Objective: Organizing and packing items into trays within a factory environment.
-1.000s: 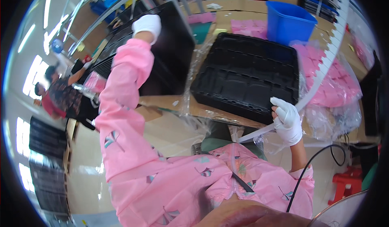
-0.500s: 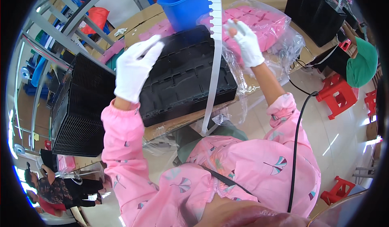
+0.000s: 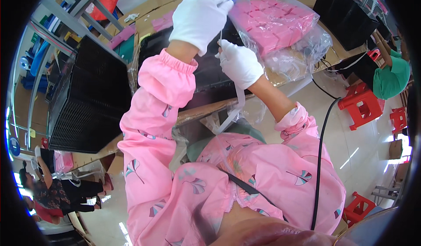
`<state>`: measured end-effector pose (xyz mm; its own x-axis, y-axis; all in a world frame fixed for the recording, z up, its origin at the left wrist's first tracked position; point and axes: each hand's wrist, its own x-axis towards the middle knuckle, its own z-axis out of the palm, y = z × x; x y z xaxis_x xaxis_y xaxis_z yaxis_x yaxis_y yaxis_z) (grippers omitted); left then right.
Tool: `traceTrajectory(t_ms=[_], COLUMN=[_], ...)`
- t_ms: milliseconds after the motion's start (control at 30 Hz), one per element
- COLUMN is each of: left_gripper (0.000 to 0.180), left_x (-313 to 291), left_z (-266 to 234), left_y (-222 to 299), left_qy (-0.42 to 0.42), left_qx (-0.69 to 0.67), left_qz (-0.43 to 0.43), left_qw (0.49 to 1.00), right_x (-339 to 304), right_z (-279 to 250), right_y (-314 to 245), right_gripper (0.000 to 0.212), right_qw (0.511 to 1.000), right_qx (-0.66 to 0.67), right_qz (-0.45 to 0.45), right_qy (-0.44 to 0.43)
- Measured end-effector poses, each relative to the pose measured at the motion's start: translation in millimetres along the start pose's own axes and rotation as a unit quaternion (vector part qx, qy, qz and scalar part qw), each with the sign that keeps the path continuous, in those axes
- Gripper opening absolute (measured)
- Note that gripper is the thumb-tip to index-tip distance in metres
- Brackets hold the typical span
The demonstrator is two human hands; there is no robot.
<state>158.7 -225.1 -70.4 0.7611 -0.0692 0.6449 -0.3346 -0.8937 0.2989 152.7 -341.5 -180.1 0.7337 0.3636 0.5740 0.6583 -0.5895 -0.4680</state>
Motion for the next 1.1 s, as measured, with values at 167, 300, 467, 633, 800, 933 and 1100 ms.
traceTrajectory(t_ms=[167, 300, 467, 633, 800, 933, 1100], left_gripper=[0.022, 0.022, 0.027, 0.030, 0.035, 0.043, 0.044], left_x=[-14.5, -34.6, -72.7, -90.0, -91.6, -90.3, -88.5], left_z=[-18.2, -28.4, -15.4, -3.2, 2.9, 5.9, 11.8], left_y=[-19.1, -35.4, -55.2, -58.1, -50.6, -51.1, -49.4], left_qy=[-0.120, -0.151, -0.161, -0.169, -0.143, -0.147, -0.149], left_qx=[-0.279, -0.239, -0.313, -0.375, -0.416, -0.430, -0.443], left_qz=[-0.136, -0.166, -0.217, -0.242, -0.250, -0.248, -0.254], left_qw=[0.943, 0.945, 0.910, 0.879, 0.863, 0.856, 0.847], right_x=[-4.9, -26.7, -22.6, -14.6, 2.2, 8.5, 11.0], right_z=[-15.8, -23.3, -28.8, -12.2, -12.5, -17.2, -13.5], right_y=[-25.4, -11.6, 3.5, 0.7, -4.5, -11.9, -6.2], right_gripper=[0.027, 0.058, 0.051, 0.031, 0.031, 0.031, 0.028], right_qw=[0.991, 0.987, 0.960, 0.968, 0.965, 0.960, 0.951], right_qx=[-0.026, 0.123, 0.230, 0.133, 0.076, 0.034, 0.003], right_qz=[0.050, 0.039, -0.162, -0.183, -0.226, -0.251, -0.270], right_qy=[-0.121, -0.101, -0.004, 0.105, 0.110, 0.119, 0.149])
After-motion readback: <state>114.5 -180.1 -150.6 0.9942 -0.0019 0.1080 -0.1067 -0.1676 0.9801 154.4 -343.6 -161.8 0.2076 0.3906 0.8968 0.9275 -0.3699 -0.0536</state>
